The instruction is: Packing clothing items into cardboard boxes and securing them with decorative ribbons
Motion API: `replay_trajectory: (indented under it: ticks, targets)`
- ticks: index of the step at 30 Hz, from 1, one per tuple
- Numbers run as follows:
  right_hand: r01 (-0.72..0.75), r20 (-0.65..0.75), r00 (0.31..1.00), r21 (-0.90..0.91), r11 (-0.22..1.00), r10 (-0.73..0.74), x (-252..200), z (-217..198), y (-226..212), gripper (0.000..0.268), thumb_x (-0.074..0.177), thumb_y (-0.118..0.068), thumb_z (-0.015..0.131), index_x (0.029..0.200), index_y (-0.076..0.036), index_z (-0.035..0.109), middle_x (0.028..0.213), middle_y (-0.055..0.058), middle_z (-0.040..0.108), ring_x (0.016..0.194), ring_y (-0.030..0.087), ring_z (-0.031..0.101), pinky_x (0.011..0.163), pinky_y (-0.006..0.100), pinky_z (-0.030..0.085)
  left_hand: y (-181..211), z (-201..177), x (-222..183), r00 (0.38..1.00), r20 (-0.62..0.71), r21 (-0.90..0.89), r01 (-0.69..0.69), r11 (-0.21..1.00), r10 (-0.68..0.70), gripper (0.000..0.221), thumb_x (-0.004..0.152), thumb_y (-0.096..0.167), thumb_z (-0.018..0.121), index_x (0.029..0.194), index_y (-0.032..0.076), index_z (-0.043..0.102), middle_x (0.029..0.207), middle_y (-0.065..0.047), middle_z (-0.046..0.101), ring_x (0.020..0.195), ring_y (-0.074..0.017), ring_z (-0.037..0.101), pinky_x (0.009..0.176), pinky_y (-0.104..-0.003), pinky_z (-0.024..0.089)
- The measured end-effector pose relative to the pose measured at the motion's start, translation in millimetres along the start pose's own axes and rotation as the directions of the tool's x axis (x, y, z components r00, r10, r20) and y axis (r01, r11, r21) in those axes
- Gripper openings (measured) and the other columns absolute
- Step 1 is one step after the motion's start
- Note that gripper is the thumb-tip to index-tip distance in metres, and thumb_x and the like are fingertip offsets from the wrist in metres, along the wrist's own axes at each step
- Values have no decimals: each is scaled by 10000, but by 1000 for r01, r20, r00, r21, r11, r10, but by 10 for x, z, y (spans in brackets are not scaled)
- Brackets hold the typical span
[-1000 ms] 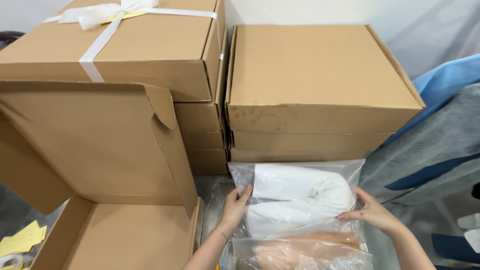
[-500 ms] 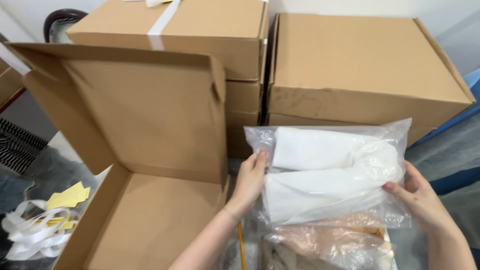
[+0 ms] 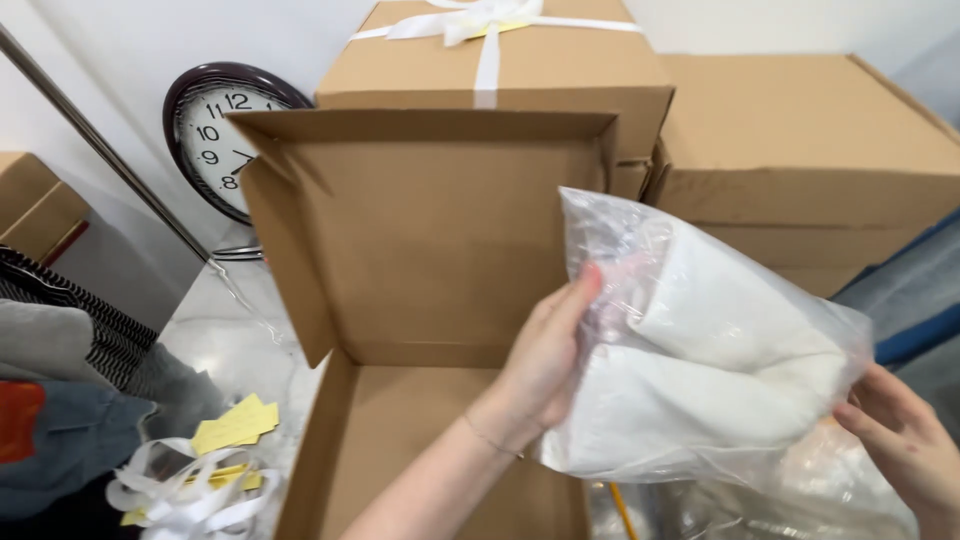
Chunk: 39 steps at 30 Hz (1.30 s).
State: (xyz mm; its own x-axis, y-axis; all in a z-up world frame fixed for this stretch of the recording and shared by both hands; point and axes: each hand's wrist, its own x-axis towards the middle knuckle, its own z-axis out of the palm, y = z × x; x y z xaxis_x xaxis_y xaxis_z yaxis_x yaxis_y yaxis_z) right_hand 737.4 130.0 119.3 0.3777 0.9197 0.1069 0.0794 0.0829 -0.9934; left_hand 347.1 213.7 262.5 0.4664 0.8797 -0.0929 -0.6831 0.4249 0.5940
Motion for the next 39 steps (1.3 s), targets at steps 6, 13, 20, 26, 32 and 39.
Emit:
replay_trajectory:
  ticks: [6, 13, 20, 26, 32, 39]
  targets:
    - [76, -82, 989, -410, 909, -119, -630, 1014, -44, 553, 948, -122, 567, 1478, 16, 493, 1830, 97, -132, 1663, 209, -173, 1285, 454, -43, 574, -408, -575, 977, 12, -135, 214, 967, -215, 433, 1041, 395, 633, 1269, 33, 695, 1126, -136, 758, 993, -261, 726, 908, -405, 603]
    - [-69, -203, 964, 437, 897, 173, -1073, 2405, 43, 585, 1062, -693, 465, 1515, -322, 451, 1182, -25, 592, 779, 126, 567, 598, 285, 452, 864, -1025, -959, 881, 277, -317, 460, 829, -383, 566, 1007, 502, 653, 1384, 81, 670, 1294, -159, 724, 1150, -331, 697, 1069, -466, 525]
    - [-640, 183, 744, 470, 608, 642, -1426, 3333, -116, 721, 930, -409, 408, 1505, 13, 517, 1470, 246, 596, 1364, 377, 535, 1171, 522, 368, 1279, -2139, -1306, 924, -24, -372, 346, 861, -381, 615, 946, 557, 633, 1333, 83, 689, 1289, -162, 712, 1199, -359, 657, 1119, -498, 469]
    - [-668, 101, 744, 156, 728, 661, -1537, 3457, -210, 558, 897, -129, 647, 1449, -66, 591, 1368, 175, 694, 1196, 318, 636, 986, 428, 465, 1403, -2681, -1569, 809, -583, 298, 293, 908, -70, 400, 1024, 241, 581, 1332, 6, 683, 1298, -155, 745, 1173, -261, 679, 1034, -350, 496]
    - [-596, -56, 802, -140, 791, 595, -1537, 3345, 439, 573, 858, -262, 749, 1396, -112, 621, 1209, 202, 765, 1005, 313, 713, 860, 382, 520, 941, -3498, -1428, 838, -502, 844, 420, 334, 215, 298, 986, 303, 714, 1154, 87, 596, 676, 7, 628, 589, -139, 561, 587, -318, 423]
    - [76, 141, 989, -739, 669, 44, -1702, 3211, 969, 843, 899, -407, 676, 1634, -168, 340, 1582, 238, 459, 1525, 352, 393, 1236, 450, 324, 67, -3381, -1350, 882, 4, 850, 245, -466, 472, 727, 919, 448, 710, 1525, 139, 454, 1537, -199, 452, 1374, -446, 437, 1028, -556, 477]
